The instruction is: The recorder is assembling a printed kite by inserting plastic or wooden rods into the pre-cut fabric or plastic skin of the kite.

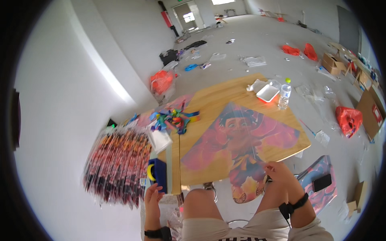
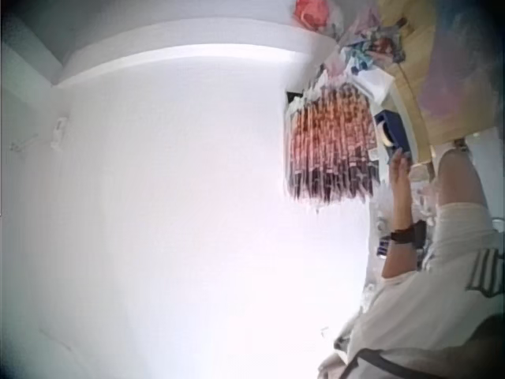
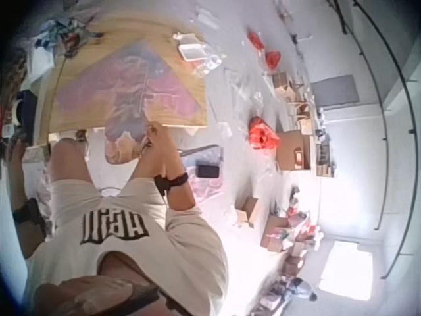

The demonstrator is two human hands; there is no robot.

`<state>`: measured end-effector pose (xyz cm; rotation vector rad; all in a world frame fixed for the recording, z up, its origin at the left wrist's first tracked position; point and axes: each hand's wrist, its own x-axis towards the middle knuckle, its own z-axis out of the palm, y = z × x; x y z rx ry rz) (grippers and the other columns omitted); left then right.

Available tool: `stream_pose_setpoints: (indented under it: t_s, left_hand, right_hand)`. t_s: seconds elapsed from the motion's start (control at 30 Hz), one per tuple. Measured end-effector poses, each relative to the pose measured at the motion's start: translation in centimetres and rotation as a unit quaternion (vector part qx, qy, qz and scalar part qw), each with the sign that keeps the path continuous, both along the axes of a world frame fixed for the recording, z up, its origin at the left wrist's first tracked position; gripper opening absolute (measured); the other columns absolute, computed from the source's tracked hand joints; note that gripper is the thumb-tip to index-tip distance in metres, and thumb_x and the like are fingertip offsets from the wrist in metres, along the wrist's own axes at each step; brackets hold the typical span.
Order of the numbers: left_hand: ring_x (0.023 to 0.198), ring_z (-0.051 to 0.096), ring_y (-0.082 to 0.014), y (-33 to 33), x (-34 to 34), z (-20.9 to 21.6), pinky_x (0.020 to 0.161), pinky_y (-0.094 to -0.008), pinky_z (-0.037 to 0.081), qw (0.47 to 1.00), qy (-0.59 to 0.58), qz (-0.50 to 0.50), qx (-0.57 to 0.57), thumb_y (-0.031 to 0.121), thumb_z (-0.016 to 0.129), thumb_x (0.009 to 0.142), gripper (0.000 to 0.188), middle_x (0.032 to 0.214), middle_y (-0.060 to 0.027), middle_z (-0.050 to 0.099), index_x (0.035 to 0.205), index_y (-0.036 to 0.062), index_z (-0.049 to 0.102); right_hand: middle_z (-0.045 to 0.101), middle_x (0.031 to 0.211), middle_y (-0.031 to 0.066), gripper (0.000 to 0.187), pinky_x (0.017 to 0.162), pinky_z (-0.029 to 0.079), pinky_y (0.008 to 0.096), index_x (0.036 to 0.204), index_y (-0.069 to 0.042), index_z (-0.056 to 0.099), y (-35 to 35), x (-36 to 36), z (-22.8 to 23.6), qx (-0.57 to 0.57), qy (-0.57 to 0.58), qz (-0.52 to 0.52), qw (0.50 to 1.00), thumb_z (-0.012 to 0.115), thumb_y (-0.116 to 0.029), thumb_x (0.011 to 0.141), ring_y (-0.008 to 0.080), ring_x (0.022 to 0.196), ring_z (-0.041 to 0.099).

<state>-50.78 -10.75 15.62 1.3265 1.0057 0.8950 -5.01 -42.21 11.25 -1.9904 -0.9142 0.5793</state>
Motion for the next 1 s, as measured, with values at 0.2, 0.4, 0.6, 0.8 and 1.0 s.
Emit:
stream_pose_setpoints:
  t_s: [0.2,0.4,0.6,0.8,1.0]
  left_hand:
    - [0.076,0.067,-0.0132,4.6,-8.4,-11.0,0.070,-0.0286,0.053,0.985,-0.003,0.172,-0.020,0.008,0.060,0.101,0.027,0.099,-0.0059,0.069,0.127,0.0071,0.062]
    - [0.072,0.067,-0.0181,10.0,-14.7,-22.9,0.067,-0.0321,0.057,0.904,0.218,0.350,0.114,0.015,0.070,0.094,0.025,0.092,-0.0084,0.068,0.115,0.0034,0.064]
    - [0.056,0.068,-0.0187,8.6,-11.9,-22.4,0.049,-0.0319,0.056,0.928,0.113,0.348,-0.072,0.023,0.075,0.095,0.025,0.078,-0.0085,0.071,0.097,-0.0008,0.068]
    - [0.055,0.070,-0.0178,8.9,-12.3,-21.7,0.048,-0.0317,0.057,0.958,0.069,0.277,0.008,0.022,0.077,0.096,0.027,0.079,-0.0110,0.074,0.094,-0.0044,0.071]
    - [0.056,0.067,-0.0165,9.1,-11.0,-19.4,0.048,-0.0322,0.055,0.955,0.085,0.283,-0.009,0.013,0.068,0.096,0.014,0.074,-0.0093,0.070,0.093,-0.0007,0.070]
  right_hand:
    - [0.074,0.086,0.0073,0.018,0.070,0.055,0.0303,0.112,-0.001,0.077,-6.2,-6.5,-1.9,0.003,0.001,-0.048,0.999,0.066,-0.008,0.099,0.0142,0.076,0.068]
    - [0.073,0.078,0.0092,0.015,0.064,0.054,0.0336,0.097,0.000,0.078,-7.2,-9.2,-5.7,0.054,-0.166,-0.063,0.983,0.065,-0.008,0.097,0.0176,0.068,0.069]
    - [0.071,0.074,0.0116,0.017,0.065,0.054,0.0385,0.089,-0.004,0.078,-7.7,-9.2,-5.5,-0.026,-0.206,-0.121,0.971,0.067,-0.015,0.094,0.0257,0.069,0.069]
    - [0.073,0.084,0.0159,0.014,0.073,0.056,0.0457,0.086,-0.009,0.079,-6.0,-10.7,-4.1,-0.053,-0.157,-0.134,0.977,0.071,-0.020,0.089,0.0375,0.081,0.071]
    - [0.073,0.077,0.0125,0.016,0.070,0.056,0.0418,0.087,-0.009,0.080,-5.8,-11.6,-2.8,-0.063,-0.232,-0.118,0.964,0.069,-0.019,0.093,0.0316,0.074,0.072]
